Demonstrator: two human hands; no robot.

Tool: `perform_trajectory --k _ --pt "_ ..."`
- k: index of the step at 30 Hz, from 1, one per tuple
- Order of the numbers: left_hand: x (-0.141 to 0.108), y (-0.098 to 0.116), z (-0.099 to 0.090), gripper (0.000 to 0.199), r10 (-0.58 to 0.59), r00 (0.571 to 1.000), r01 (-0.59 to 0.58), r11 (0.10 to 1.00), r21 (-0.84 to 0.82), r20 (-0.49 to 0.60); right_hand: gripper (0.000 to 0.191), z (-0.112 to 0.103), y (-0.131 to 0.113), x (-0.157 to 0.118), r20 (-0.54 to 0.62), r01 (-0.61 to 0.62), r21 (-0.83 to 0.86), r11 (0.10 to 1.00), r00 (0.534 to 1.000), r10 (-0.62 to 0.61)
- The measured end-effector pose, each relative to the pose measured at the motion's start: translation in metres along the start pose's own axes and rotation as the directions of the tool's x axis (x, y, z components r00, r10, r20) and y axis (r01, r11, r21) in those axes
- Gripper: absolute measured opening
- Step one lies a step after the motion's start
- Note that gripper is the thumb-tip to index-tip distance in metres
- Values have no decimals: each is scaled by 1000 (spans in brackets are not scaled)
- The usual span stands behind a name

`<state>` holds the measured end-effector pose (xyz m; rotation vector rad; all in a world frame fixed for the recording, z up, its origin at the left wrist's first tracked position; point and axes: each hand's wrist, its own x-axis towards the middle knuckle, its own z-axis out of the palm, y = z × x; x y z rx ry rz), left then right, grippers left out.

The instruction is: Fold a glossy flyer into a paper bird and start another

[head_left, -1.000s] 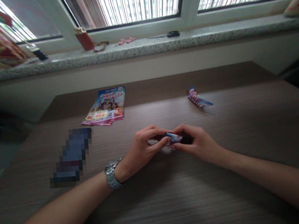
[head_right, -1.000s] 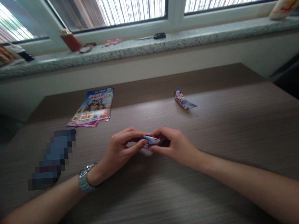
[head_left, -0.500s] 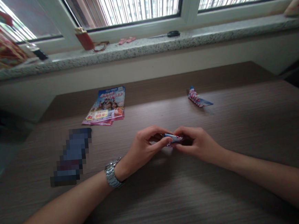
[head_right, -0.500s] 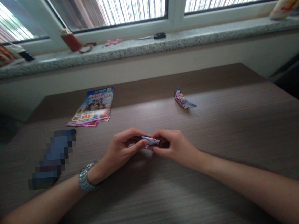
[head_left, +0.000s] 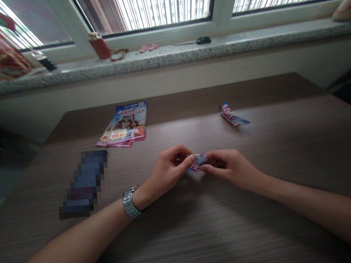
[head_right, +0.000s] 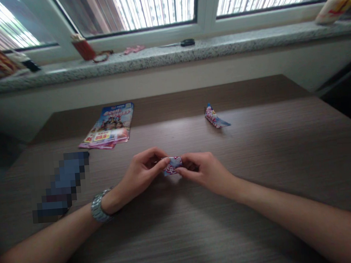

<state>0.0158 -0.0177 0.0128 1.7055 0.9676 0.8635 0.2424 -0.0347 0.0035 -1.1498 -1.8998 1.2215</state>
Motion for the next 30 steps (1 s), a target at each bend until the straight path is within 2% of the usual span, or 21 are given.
perform_trajectory --k 4,8,12,19,25,30 --pt "0 0 0 23 10 999 -10 1000 11 43 12 0 0 0 -7 9 -43 999 1000 -10" --pt "-1 4 -1 21 65 995 -72 993 97 70 10 0 -2 -1 19 61 -78 995 998 -60" --pt "-1 9 -4 24 76 995 -86 984 158 66 15 -2 -5 -1 57 78 -94 992 996 -73" --pt "1 10 -5 23 101 992 -112 980 163 76 23 -4 -5 -1 95 58 -68 996 994 -51" --pt "0 12 -5 20 115 986 -138 969 206 118 40 -4 -4 1 111 108 -80 991 989 -99" --pt "0 10 -5 23 87 989 -109 977 185 123 40 -4 -6 1 106 144 -71 987 985 -136"
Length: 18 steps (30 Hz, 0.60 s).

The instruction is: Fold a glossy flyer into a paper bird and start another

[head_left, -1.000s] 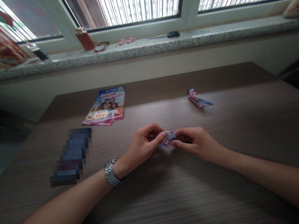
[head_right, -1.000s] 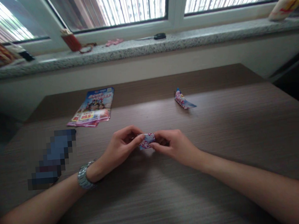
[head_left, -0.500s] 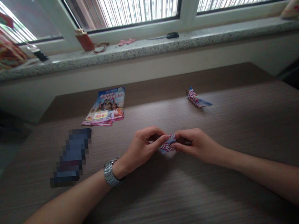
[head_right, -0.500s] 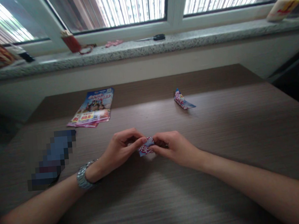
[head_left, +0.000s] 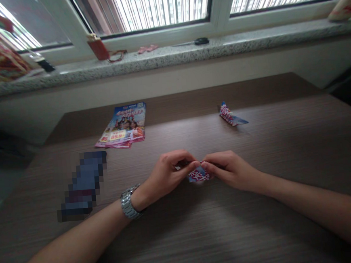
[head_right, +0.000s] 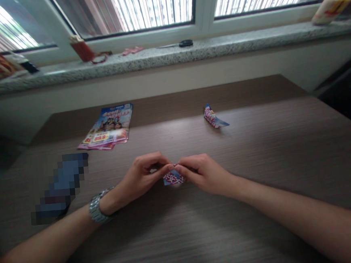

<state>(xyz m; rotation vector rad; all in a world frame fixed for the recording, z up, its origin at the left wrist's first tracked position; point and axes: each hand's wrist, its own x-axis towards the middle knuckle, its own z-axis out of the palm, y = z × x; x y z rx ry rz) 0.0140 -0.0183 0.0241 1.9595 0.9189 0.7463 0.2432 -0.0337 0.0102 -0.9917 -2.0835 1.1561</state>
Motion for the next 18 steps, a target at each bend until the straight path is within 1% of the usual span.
perform_trajectory --k 2,5,9,12,15,18 --pt "0 -2 1 24 -28 1000 28 998 -51 -4 40 0 0 0 -6 -11 31 999 1000 11" --pt "2 -5 2 22 -88 996 86 980 -177 -2 38 -1 1 0 -28 -39 74 996 999 42" --pt "4 -8 4 24 -166 986 155 941 -302 -13 39 -4 3 1 -125 -83 58 995 988 89" --pt "4 -9 4 23 -177 984 159 940 -302 -31 38 -4 4 1 -153 -103 73 992 982 113" --pt "4 -10 4 23 -166 985 148 957 -249 -49 34 -3 6 1 -113 -123 117 985 984 136" --pt "3 -11 3 22 -136 990 125 970 -207 -39 30 0 6 1 -84 -135 143 981 985 148"
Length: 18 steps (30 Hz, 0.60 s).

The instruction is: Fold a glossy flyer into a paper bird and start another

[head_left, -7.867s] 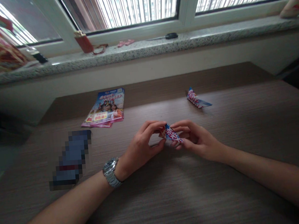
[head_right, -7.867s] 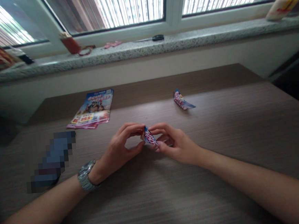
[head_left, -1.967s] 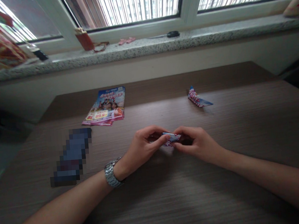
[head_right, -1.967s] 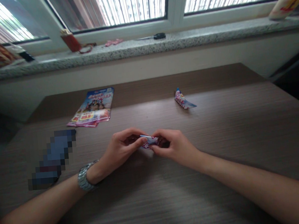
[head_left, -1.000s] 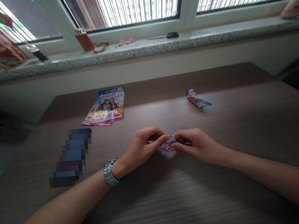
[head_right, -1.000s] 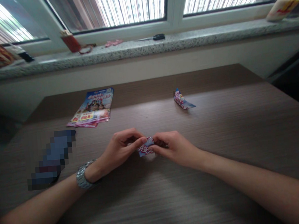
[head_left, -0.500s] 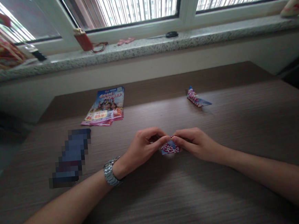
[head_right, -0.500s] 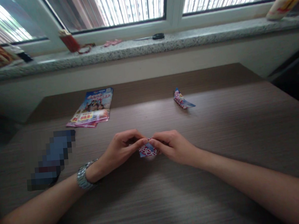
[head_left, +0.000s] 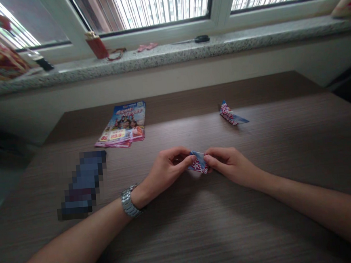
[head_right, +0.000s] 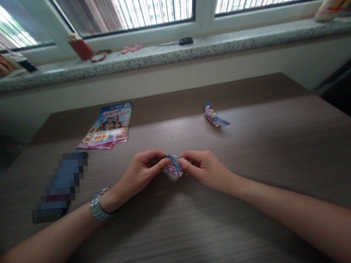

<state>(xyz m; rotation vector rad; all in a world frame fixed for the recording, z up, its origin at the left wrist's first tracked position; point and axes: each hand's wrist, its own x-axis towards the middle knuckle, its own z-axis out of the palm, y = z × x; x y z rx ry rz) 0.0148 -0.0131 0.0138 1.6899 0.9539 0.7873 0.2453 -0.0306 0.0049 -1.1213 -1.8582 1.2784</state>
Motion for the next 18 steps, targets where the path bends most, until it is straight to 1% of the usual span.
perform_trajectory --k 4,6,10,15,18 --pt "0 2 -1 20 37 999 -38 999 37 25 28 1 -1 -1 -30 8 24 1000 1000 -8" --pt "-1 3 -1 18 48 998 -50 997 66 32 29 1 -2 -1 -47 23 -22 1000 999 -24" --pt "-1 5 -1 20 29 999 -32 995 97 34 28 1 -5 -2 -50 34 -38 999 998 -36" --pt "-3 3 2 20 11 1000 -12 999 45 12 27 1 -6 -2 -91 21 -33 999 996 -24" --pt "-4 3 4 24 -4 999 5 1000 -10 50 27 1 -5 -2 -123 9 -22 1000 992 -12"
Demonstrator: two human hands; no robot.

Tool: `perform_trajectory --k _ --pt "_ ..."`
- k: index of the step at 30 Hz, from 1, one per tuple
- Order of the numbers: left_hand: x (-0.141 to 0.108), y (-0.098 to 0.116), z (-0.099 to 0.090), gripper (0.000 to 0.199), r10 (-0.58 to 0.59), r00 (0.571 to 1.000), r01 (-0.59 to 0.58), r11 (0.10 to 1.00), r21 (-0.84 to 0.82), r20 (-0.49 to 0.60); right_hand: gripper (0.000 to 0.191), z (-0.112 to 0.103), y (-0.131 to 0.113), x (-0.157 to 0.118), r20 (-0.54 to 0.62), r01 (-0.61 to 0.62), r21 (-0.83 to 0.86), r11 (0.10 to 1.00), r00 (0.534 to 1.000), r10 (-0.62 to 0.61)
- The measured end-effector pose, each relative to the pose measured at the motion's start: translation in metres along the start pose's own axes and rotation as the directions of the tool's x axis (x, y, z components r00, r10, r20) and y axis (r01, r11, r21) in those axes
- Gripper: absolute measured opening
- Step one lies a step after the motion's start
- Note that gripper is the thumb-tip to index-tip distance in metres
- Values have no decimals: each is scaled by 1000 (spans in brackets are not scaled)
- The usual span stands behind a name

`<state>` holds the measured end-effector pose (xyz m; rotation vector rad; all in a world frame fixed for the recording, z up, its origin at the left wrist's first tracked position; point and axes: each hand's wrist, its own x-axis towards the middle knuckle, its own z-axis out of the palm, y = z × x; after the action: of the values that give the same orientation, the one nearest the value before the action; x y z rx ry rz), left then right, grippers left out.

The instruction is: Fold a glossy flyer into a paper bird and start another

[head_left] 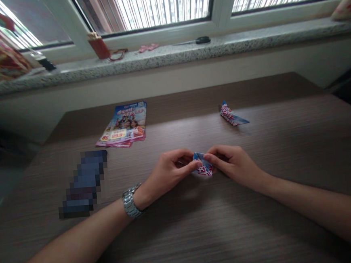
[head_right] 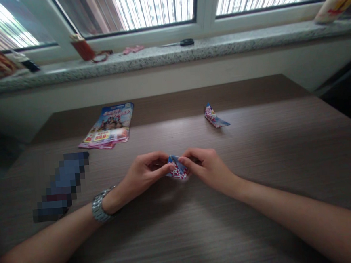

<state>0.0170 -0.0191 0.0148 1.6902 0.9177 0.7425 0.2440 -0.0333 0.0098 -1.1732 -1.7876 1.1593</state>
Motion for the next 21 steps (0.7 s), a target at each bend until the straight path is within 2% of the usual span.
perform_trajectory --k 5,11,16,18,21 --pt "0 -2 1 26 -26 999 26 1000 1 18 27 0 0 1 -13 -28 57 998 1000 28" --pt "3 -5 -1 27 -66 996 59 992 -115 -52 30 4 1 0 115 -131 165 978 987 113" --pt "3 -1 0 28 -71 997 68 988 -141 -17 29 7 4 0 166 -162 216 963 978 127" --pt "2 2 0 29 -63 998 60 991 -122 -26 30 7 5 -1 176 -163 211 964 976 127" --pt "2 5 -3 29 2 996 -3 1000 -11 -94 31 6 6 -1 198 -164 185 969 972 127"
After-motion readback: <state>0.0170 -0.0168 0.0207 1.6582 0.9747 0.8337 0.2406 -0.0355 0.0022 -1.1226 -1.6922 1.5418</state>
